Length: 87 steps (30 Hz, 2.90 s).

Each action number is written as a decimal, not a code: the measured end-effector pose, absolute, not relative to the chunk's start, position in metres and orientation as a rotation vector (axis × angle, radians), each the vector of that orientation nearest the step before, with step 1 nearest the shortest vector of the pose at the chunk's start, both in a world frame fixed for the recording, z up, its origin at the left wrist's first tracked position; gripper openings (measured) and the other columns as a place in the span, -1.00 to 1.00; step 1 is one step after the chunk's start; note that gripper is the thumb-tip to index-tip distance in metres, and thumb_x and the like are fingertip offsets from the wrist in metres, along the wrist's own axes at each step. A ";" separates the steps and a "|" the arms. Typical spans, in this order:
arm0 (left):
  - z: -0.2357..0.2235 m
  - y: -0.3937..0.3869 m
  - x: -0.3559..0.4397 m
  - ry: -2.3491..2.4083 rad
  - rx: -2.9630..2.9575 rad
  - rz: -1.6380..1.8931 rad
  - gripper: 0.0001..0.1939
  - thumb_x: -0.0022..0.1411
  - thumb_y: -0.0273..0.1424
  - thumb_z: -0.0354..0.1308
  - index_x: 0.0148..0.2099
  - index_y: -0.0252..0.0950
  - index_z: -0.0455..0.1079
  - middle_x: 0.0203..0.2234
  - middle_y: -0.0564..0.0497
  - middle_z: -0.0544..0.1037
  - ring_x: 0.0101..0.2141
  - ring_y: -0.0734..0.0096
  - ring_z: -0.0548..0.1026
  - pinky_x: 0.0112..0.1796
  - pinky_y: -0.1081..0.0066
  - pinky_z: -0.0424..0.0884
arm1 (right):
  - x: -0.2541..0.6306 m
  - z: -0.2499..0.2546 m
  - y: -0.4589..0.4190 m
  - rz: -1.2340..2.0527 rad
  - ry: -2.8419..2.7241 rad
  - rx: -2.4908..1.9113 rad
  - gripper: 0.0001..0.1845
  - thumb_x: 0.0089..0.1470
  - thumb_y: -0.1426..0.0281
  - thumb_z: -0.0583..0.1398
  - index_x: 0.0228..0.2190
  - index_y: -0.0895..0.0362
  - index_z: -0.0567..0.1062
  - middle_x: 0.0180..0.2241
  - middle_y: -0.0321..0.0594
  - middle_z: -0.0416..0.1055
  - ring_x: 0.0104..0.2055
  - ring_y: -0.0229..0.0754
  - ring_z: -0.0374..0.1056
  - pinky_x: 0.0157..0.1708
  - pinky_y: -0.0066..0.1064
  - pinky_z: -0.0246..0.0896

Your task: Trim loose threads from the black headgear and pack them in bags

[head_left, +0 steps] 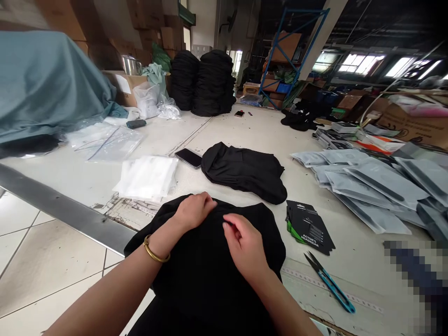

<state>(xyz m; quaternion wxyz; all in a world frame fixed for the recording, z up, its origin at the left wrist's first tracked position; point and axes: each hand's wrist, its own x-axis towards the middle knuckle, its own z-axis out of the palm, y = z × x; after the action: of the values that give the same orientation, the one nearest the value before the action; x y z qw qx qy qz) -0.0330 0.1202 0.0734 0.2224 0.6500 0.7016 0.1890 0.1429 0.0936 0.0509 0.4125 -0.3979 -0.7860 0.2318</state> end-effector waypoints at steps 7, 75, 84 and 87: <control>0.054 0.124 -0.041 1.717 1.584 0.708 -0.80 0.20 -0.35 0.00 -0.29 -0.28 0.43 -0.40 0.00 0.51 -0.34 0.31 0.44 -0.27 0.36 0.30 | 0.127 -0.002 0.134 0.782 -1.874 -1.195 -0.72 0.08 0.40 0.09 -0.14 0.09 0.42 -0.17 -0.17 0.45 -0.25 -0.16 0.39 -0.22 -0.24 0.37; 0.048 0.107 -0.046 1.870 2.113 0.654 -0.60 0.21 -0.04 0.01 -0.14 -0.23 0.42 -0.27 -0.04 0.51 -0.28 0.22 0.47 -0.22 0.28 0.37 | 0.269 0.014 0.029 0.874 -1.515 -1.823 -0.54 -0.12 0.10 0.26 -0.21 0.12 0.46 -0.43 -0.24 0.42 -0.55 -0.28 0.26 -0.50 -0.42 0.24; 0.052 0.152 -0.064 1.843 2.651 0.453 -0.51 0.21 0.02 -0.06 -0.07 -0.23 0.41 -0.24 -0.11 0.46 -0.21 0.14 0.44 -0.26 0.30 0.36 | 0.246 0.026 0.010 1.084 -1.518 -1.698 -0.58 0.03 0.17 0.14 -0.08 0.09 0.35 -0.44 -0.30 0.34 -0.52 -0.29 0.23 -0.48 -0.47 0.22; 0.029 0.160 -0.068 1.802 2.662 0.334 -0.52 0.24 -0.06 -0.04 0.05 -0.26 0.33 -0.06 -0.19 0.42 -0.06 0.04 0.37 -0.05 0.12 0.29 | 0.248 0.021 0.003 0.990 -1.617 -1.763 -0.54 0.03 0.19 0.14 -0.03 0.09 0.33 -0.43 -0.28 0.37 -0.54 -0.28 0.23 -0.50 -0.46 0.22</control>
<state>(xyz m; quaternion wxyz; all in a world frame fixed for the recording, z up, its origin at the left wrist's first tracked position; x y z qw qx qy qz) -0.0677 0.1601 0.0292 -0.0450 0.8229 0.5570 0.1032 0.2476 0.0033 0.0211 0.2730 -0.6550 -0.6009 0.3678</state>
